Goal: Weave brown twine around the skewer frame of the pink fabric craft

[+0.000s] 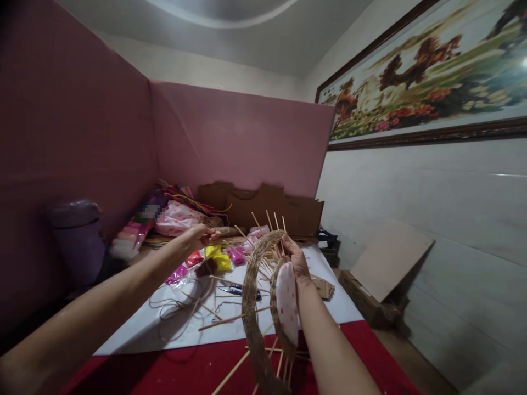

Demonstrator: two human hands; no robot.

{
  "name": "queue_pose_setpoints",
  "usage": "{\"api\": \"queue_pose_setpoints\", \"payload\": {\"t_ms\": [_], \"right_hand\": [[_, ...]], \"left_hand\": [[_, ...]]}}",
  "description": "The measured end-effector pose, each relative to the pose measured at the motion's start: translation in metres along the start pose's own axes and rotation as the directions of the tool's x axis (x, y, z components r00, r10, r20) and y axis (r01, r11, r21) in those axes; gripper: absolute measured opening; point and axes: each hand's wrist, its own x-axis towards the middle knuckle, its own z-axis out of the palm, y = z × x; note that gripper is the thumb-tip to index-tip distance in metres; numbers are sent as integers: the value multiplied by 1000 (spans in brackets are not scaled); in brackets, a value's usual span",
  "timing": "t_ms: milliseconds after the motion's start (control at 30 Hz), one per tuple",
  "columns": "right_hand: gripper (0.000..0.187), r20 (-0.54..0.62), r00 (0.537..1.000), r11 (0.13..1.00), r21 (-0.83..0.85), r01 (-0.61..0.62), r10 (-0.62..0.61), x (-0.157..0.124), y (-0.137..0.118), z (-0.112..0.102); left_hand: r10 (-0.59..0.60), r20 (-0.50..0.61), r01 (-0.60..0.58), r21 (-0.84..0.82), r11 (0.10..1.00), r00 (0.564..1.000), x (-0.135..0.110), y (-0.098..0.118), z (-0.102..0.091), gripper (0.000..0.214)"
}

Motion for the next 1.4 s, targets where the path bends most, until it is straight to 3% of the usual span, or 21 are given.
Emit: {"api": "queue_pose_setpoints", "payload": {"t_ms": [133,233,300,367,467,500,533,600,633,800,967,1067,1167,1267,1400], "right_hand": [[16,4,1000,1000,-6,-5,5,-2,0,2],[17,4,1000,1000,9,-4,4,-3,1,4],[17,2,1000,1000,26,1,-1,-3,2,3],[18,-6,1000,999,42,8,-8,-1,3,2],[20,-27,1000,998,64,13,-11,1,4,-2],[20,-33,999,997,70,14,-12,2,4,-4],[21,-37,999,997,75,15,-13,2,5,-4],[20,-40,999,997,81,20,-17,2,5,-5],[20,-39,999,996,82,21,-18,1,5,-4],[19,-29,1000,997,76,13,-11,0,4,-2],[17,-24,1000,999,40,7,-6,3,4,-6],[16,-24,1000,1000,21,7,-6,4,4,-7],[17,-12,1000,1000,1,14,-14,3,4,-7],[17,9,1000,1000,-24,20,-20,3,3,-6],[16,20,1000,998,-53,23,-22,3,4,-7]], "left_hand": [[194,59,-195,21,981,979,-1,29,-5,32],[379,120,-381,-4,924,918,-17,57,-4,24],[437,220,-447,-7,895,872,-38,67,-5,22],[396,367,-440,43,897,842,-63,68,-9,14],[221,559,-390,203,898,799,-91,57,-19,11],[102,644,-422,366,829,758,-94,52,-22,16],[24,662,-479,517,709,749,-93,46,-24,22],[70,590,-582,758,295,804,-82,31,-24,27],[103,568,-576,791,207,817,-73,22,-22,25],[233,551,-549,832,-76,802,-26,-23,2,18],[217,577,-523,812,-259,788,7,-36,26,29],[192,574,-518,810,-276,796,21,-37,30,31],[189,571,-535,818,-211,799,30,-42,29,31],[233,539,-541,839,-59,809,36,-47,25,31],[347,407,-504,824,259,845,45,-32,16,30]]}}
